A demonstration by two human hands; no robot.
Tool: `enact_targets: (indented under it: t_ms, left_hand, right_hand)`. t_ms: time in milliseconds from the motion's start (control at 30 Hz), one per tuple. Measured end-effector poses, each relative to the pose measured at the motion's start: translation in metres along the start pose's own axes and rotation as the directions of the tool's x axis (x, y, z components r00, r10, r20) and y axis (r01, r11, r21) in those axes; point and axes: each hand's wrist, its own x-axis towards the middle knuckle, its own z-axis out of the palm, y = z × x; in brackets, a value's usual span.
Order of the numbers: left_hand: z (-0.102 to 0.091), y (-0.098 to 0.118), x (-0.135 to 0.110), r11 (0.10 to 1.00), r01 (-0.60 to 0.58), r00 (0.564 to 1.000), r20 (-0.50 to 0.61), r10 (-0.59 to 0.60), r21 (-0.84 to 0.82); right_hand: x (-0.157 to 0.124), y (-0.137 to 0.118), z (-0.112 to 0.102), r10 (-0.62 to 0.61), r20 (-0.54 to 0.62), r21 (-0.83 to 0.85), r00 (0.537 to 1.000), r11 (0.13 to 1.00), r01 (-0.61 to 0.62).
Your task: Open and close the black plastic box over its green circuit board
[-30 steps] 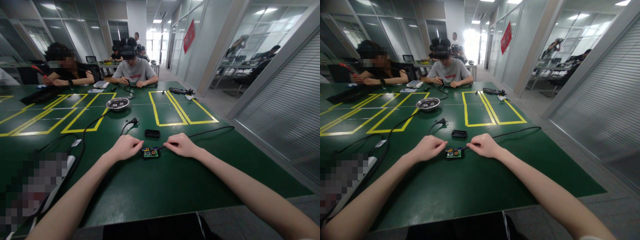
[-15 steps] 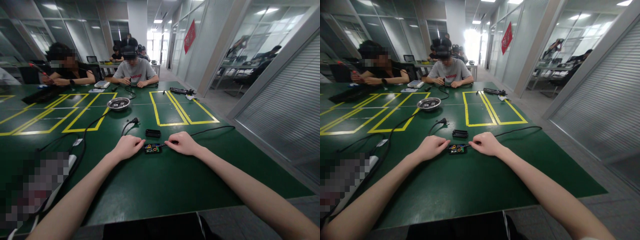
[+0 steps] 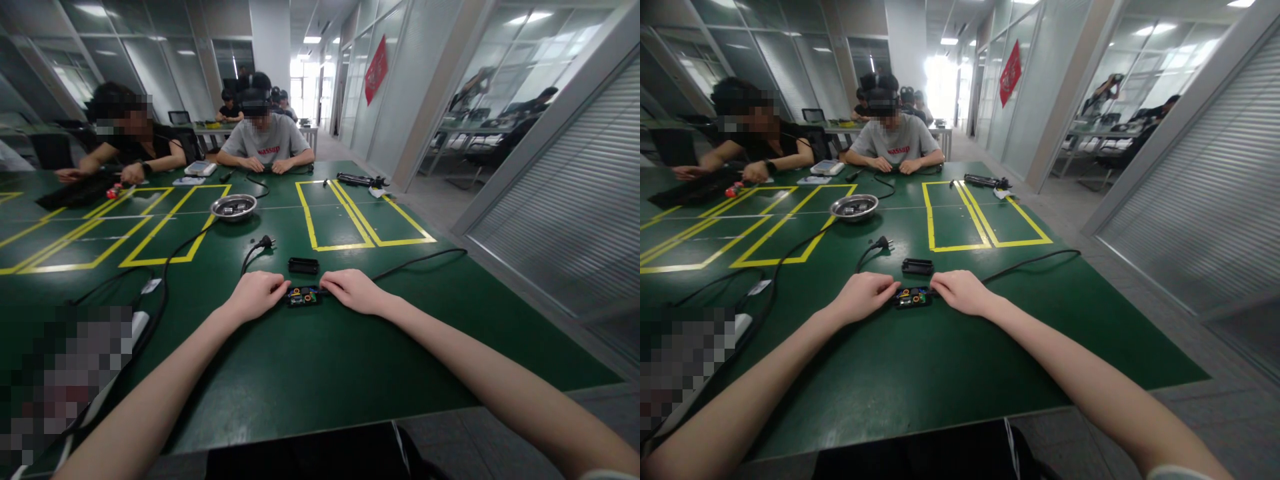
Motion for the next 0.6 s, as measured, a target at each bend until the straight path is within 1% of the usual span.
enact_targets:
  t_ms: [133, 233, 333, 400, 500, 600]
  left_hand:
    - [0.002, 0.001, 0.001, 1.0, 0.019, 1.0, 0.005, -0.019, 0.005]
    - [0.003, 0.002, 0.003, 0.999, 0.034, 0.999, 0.004, -0.034, 0.0]
    - [0.004, 0.003, 0.003, 0.999, 0.034, 0.999, 0.001, -0.034, 0.001]
    - [0.004, 0.003, 0.004, 0.999, 0.034, 0.999, 0.001, -0.034, 0.01]
    - [0.004, 0.003, 0.003, 0.999, 0.034, 0.999, 0.003, -0.034, 0.028]
    - [0.005, 0.003, 0.003, 0.999, 0.034, 0.999, 0.011, -0.035, 0.039]
  right_hand:
    - [0.0, 0.0, -0.005, 0.004, 0.013, 0.038, 1.0, 0.999, -0.004]
    - [0.001, 0.0, -0.007, 0.016, 0.005, 0.009, 1.0, 1.0, -0.016]
    - [0.001, 0.0, -0.006, 0.009, -0.032, -0.052, 0.999, 0.999, -0.011]
    - [0.002, 0.0, -0.003, -0.009, -0.072, -0.059, 0.997, 0.998, 0.005]
    - [0.002, 0.0, 0.001, -0.032, -0.139, 0.0, 0.99, 0.999, 0.032]
    - [0.003, -0.002, 0.006, 0.02, -0.164, 0.043, 0.986, 0.999, -0.013]
